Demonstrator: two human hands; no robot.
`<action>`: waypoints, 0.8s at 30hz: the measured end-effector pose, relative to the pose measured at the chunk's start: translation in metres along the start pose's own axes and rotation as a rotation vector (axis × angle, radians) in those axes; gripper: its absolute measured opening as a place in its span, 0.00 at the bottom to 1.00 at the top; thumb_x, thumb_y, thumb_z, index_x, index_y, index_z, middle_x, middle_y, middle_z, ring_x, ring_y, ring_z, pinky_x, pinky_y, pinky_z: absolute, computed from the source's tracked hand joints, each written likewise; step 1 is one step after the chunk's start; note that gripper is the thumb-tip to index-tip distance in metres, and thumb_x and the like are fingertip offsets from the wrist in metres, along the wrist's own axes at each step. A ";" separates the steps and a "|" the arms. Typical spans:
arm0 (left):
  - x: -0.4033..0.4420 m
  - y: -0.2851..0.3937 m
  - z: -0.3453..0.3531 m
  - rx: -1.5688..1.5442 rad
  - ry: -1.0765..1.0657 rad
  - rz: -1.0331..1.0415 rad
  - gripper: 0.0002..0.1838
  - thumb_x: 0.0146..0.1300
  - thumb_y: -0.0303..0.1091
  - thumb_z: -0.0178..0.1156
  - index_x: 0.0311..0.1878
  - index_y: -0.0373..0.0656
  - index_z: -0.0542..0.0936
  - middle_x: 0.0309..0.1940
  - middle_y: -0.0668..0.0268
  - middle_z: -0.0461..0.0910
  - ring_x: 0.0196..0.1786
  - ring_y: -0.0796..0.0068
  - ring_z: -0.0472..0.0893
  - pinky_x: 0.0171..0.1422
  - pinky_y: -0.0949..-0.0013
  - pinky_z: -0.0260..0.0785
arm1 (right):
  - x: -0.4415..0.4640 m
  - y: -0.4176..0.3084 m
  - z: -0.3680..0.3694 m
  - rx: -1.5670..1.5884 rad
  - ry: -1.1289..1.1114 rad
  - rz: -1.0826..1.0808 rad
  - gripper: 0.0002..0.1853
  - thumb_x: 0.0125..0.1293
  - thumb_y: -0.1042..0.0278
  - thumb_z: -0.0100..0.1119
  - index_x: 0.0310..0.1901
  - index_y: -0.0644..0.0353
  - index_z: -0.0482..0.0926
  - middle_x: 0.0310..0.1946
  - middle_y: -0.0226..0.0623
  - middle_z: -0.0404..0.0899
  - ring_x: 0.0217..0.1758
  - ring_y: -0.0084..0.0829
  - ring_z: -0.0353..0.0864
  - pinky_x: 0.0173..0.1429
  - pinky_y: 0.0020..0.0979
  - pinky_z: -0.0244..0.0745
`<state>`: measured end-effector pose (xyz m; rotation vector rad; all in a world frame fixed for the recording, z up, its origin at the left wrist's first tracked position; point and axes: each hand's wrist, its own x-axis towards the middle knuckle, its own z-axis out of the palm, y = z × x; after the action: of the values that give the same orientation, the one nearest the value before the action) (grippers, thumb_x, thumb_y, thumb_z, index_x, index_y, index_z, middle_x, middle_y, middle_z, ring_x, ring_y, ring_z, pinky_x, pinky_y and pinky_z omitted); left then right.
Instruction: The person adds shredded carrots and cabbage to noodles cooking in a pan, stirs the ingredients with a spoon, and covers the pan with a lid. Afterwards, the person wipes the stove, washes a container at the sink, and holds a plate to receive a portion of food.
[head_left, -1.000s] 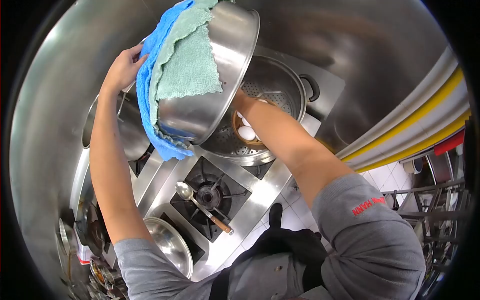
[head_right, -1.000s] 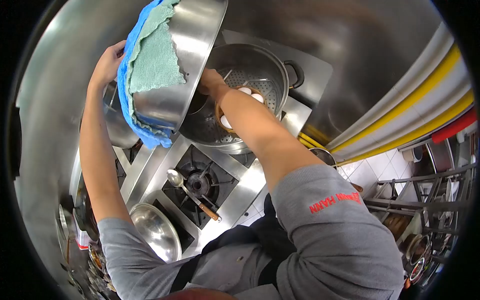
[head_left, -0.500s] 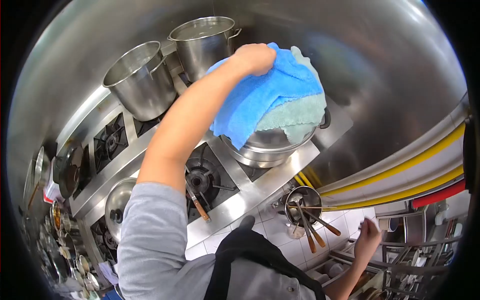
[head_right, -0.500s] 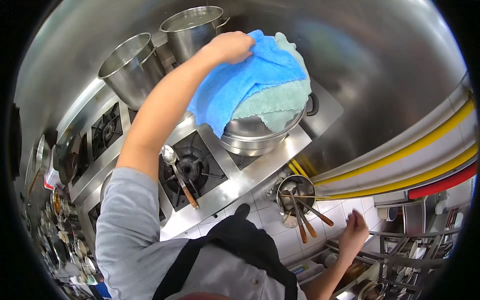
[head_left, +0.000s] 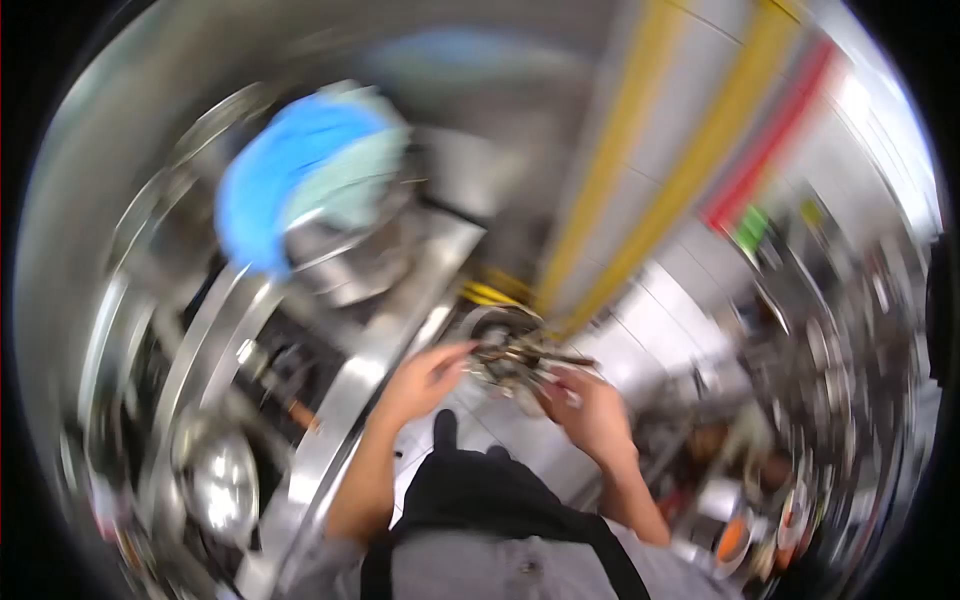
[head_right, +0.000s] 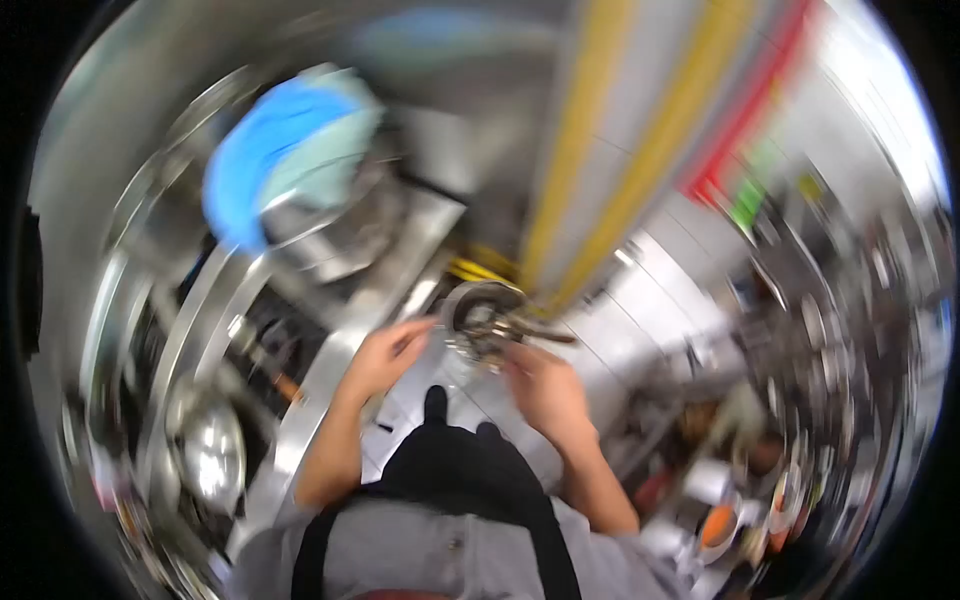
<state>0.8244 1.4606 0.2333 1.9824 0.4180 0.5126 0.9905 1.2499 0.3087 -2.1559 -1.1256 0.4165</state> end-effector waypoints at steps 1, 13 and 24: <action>-0.030 -0.030 0.022 0.088 -0.161 -0.282 0.20 0.70 0.35 0.60 0.63 0.40 0.79 0.43 0.51 0.87 0.44 0.58 0.87 0.51 0.62 0.77 | -0.005 0.012 -0.003 0.051 0.029 -0.062 0.14 0.67 0.65 0.63 0.51 0.63 0.84 0.43 0.50 0.85 0.47 0.49 0.86 0.52 0.41 0.80; -0.044 -0.030 0.142 0.162 -0.601 -0.280 0.21 0.68 0.34 0.63 0.63 0.40 0.79 0.36 0.63 0.84 0.36 0.75 0.82 0.46 0.71 0.74 | -0.094 0.107 -0.068 -0.054 0.258 0.165 0.17 0.66 0.62 0.65 0.53 0.60 0.81 0.39 0.46 0.85 0.43 0.49 0.85 0.49 0.45 0.79; 0.163 0.016 0.298 0.104 -0.759 0.081 0.19 0.67 0.35 0.62 0.59 0.43 0.81 0.36 0.56 0.85 0.36 0.62 0.84 0.46 0.61 0.76 | -0.154 0.201 -0.123 0.075 0.506 0.583 0.23 0.67 0.61 0.67 0.59 0.63 0.78 0.42 0.48 0.86 0.43 0.47 0.86 0.48 0.41 0.80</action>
<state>1.1199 1.3110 0.1545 2.1260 -0.1153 -0.2341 1.0903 0.9919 0.2582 -2.3120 -0.1946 0.1357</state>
